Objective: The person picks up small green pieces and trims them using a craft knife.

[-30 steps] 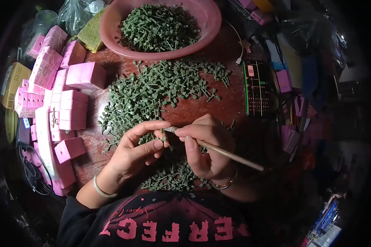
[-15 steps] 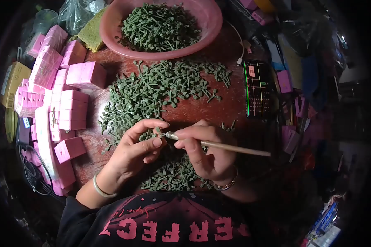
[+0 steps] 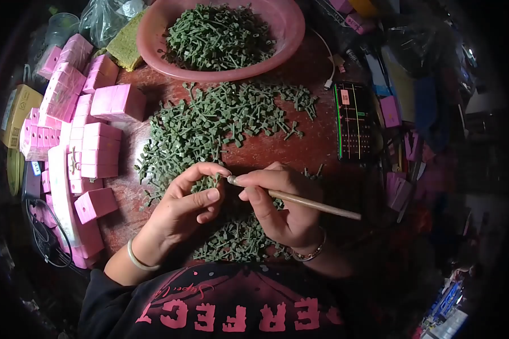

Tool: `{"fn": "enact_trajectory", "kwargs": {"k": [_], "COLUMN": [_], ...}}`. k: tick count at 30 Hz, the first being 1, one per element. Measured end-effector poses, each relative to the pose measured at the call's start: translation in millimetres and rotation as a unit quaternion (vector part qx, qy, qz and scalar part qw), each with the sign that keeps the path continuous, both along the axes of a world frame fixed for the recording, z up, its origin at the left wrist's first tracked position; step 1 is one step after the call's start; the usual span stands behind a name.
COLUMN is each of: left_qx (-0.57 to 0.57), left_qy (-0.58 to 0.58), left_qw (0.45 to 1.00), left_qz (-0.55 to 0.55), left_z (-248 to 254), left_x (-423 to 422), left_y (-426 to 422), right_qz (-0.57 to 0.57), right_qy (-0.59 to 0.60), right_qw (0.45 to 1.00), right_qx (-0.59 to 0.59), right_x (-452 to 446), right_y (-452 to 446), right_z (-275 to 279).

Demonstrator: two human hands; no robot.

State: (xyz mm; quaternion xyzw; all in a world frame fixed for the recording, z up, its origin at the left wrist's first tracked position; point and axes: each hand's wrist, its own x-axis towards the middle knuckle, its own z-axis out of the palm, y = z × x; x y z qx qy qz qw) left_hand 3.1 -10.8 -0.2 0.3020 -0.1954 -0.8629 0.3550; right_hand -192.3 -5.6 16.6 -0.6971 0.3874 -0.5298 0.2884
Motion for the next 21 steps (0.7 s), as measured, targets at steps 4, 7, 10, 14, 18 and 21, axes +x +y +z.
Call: {"fn": "enact_trajectory", "kwargs": {"k": [4,7,10,14,18,21], "left_qx": [0.004,0.002,0.008,0.003,0.005,0.005], "left_qy": [0.025,0.019,0.018,0.032,0.020,0.016], "left_qw": [1.000,1.000,1.000,0.999,1.000,1.000], "left_qz": [-0.007,0.005,0.023,0.016,0.009,0.013], "left_z": [-2.6,-0.1,-1.8,-5.5,-4.1,-4.0], "left_x": [0.9,-1.9,-3.6,-0.1,-0.4,-1.3], "left_y": [-0.7,0.2,0.8,-1.2,-1.5,-1.6], "right_qz": [-0.068,-0.109,-0.125,-0.042,0.026,0.019], "right_qy": [-0.016,-0.008,0.286,0.316,0.295,0.262], "right_qw": [0.995,0.972,0.948,0.931,0.939,0.943], "right_qx": [0.075,0.206,0.059,0.175,0.175,0.206], "right_x": [6.0,0.4,-2.6,-8.0,-11.1,-9.6], "right_y": [6.0,1.0,-11.2,-7.0,-6.4,-5.9], "right_z": [2.2,1.6,-5.7,1.9,-0.7,-0.1]}}
